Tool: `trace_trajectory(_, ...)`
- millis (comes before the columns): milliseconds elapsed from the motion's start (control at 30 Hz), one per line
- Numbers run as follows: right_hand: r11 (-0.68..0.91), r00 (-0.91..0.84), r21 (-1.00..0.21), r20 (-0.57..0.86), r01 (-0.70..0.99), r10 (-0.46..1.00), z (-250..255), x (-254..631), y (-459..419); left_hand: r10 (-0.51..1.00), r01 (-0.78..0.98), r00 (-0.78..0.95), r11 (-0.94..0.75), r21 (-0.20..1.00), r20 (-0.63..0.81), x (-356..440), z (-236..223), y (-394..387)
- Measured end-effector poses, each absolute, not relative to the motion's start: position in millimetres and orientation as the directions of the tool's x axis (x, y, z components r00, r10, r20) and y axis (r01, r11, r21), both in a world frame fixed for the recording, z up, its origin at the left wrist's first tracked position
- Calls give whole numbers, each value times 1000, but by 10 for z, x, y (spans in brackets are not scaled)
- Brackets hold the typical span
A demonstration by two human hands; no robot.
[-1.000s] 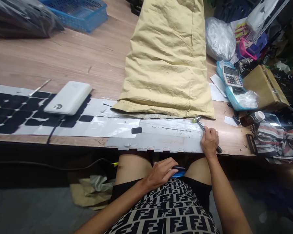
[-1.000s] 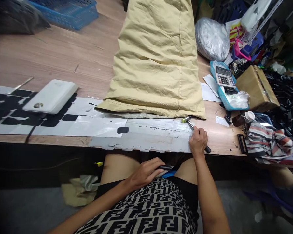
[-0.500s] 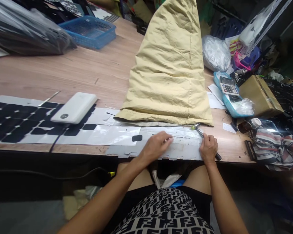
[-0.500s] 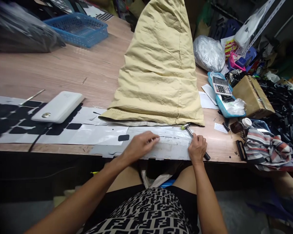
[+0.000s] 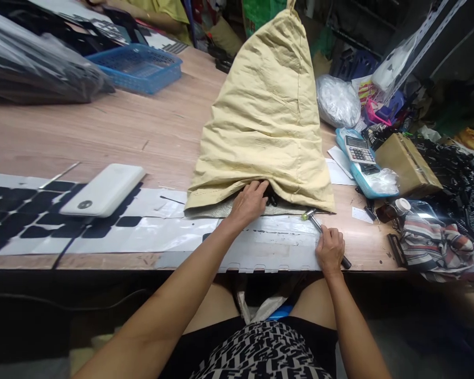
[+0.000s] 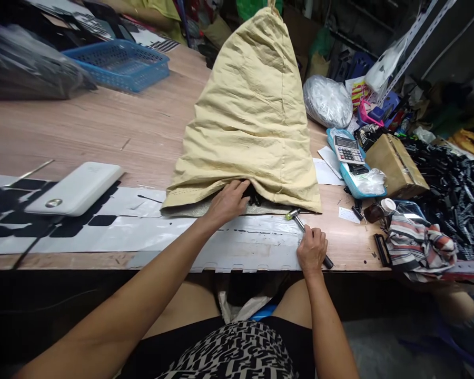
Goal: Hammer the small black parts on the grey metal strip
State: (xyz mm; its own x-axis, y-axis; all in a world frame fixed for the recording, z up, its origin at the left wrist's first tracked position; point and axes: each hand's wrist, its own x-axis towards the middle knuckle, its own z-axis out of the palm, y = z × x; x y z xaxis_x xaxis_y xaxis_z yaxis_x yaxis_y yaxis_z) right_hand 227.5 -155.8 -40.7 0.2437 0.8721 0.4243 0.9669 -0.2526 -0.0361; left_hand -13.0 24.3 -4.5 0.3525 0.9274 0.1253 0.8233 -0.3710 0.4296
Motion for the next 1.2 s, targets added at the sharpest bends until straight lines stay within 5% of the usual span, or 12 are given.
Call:
trace_trajectory(233, -273, 267, -42, 386, 961, 883, -372, 2242, -1574, 980, 877, 197, -178, 445, 4, 78, -100, 150)
trace_trajectory(500, -269, 265, -45, 387, 962, 883, -370, 2235, -1580, 941, 824, 331, -324, 464, 70, -267, -259, -62)
trace_trajectory(700, -273, 264, -35, 394, 961, 880, -386, 2254, -1565, 782, 560, 589, -578, 593, 206, -366, -440, -493)
trace_trajectory(867, -269, 267, -55, 403, 962, 875, -406, 2272, -1561, 828, 507, 513, -505, 699, 226, -205, -542, -572)
trace_trajectory(1200, -294, 334, -162, 358, 942, 872, -344, 2296, -1559, 846, 525, 482, -486, 699, 227, -152, -605, -519)
